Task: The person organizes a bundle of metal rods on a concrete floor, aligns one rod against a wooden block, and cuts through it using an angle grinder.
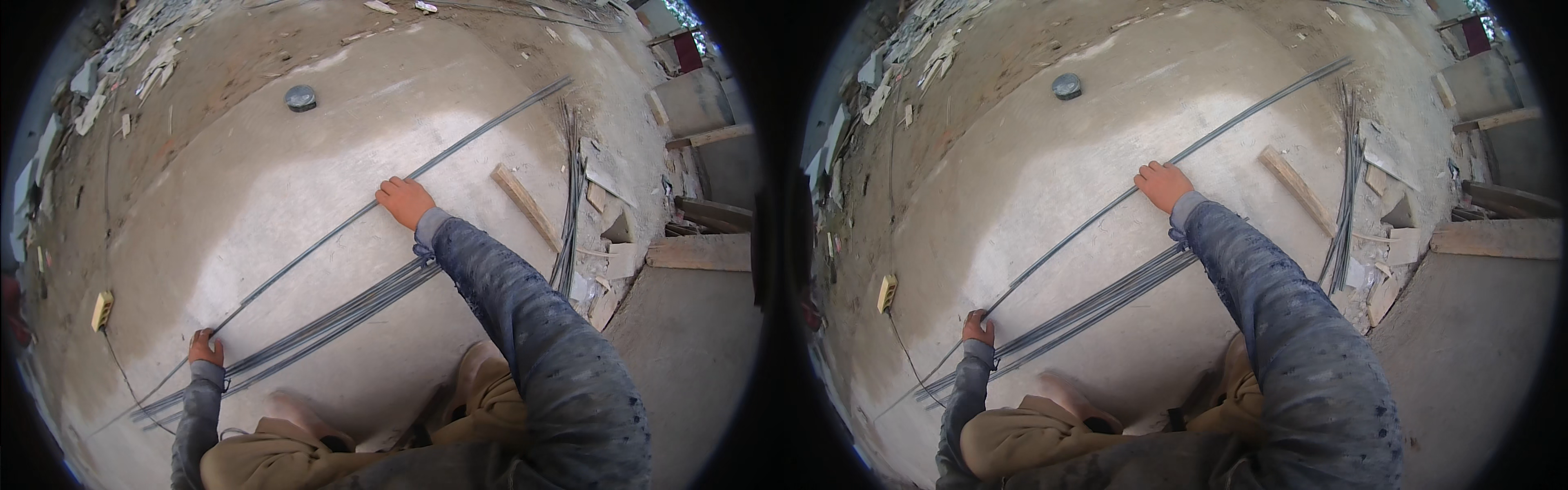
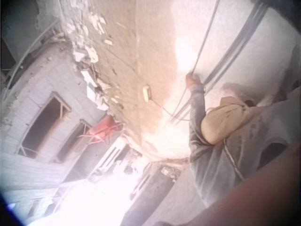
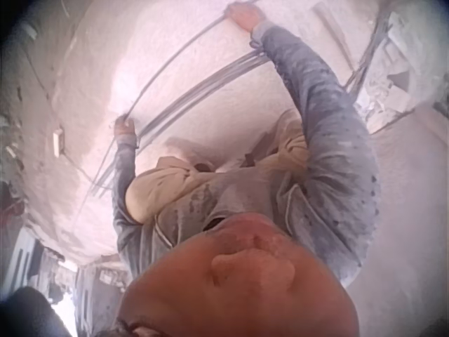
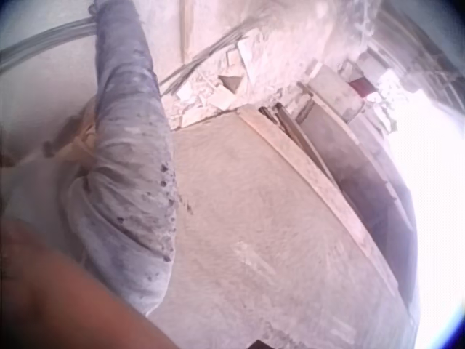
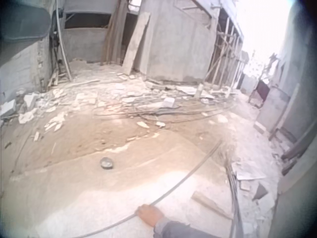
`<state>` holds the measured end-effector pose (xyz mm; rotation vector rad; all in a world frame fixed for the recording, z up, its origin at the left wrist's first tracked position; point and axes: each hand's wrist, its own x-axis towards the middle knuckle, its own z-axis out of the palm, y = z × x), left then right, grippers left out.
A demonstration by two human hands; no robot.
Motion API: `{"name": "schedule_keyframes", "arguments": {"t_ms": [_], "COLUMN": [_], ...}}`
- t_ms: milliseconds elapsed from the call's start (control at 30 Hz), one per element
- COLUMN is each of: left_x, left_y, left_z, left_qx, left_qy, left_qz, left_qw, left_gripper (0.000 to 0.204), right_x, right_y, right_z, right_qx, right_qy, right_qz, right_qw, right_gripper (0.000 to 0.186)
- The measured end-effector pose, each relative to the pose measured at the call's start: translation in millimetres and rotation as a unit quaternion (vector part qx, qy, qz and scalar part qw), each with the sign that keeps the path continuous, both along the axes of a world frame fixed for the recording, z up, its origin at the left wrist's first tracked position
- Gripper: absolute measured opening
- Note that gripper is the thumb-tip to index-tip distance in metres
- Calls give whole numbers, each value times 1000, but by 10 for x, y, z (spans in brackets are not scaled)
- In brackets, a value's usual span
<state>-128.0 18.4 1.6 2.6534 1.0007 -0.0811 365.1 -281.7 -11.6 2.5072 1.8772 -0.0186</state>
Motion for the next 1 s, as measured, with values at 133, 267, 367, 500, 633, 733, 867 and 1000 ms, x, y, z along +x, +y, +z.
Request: {"name": "schedule_keyframes", "arguments": {"t_ms": [133, 267, 367, 500, 633, 733, 867, 1000], "left_x": [253, 835, 1232, 1446, 1471, 1602, 1804, 2183], "left_y": [-86, -86, -33, 176, 287, 214, 86, -295], "left_z": [101, 381, 520, 405, 350, 402, 292, 264], "left_qx": [-26, -24, -30, -58, -85, -97, -89, -136], "left_qy": [-30, -90, -90, 2, 45, 124, 150, 136], "left_qz": [6, -60, -102, -141, -126, -186, -283, -250], "left_qw": [999, 994, 990, 988, 987, 970, 943, 949], "left_gripper": [22, 16, 16, 19, 22, 23, 32, 28], "right_x": [65, 13, 19, -17, -30, 22, -27, 30], "right_y": [-3, -19, -54, -1, 57, -6, 55, 8], "right_z": [-17, 33, 41, 29, 8, 32, 77, 64], "right_qx": [40, 95, 93, 116, 102, 93, 41, -17], "right_qy": [51, 93, 130, 132, 142, 135, 98, 57], "right_qz": [-32, -49, -69, -66, -76, -79, -68, -6], "right_qw": [997, 990, 985, 982, 982, 983, 992, 998], "right_gripper": [16, 9, 13, 12, 10, 10, 9, 15]}}
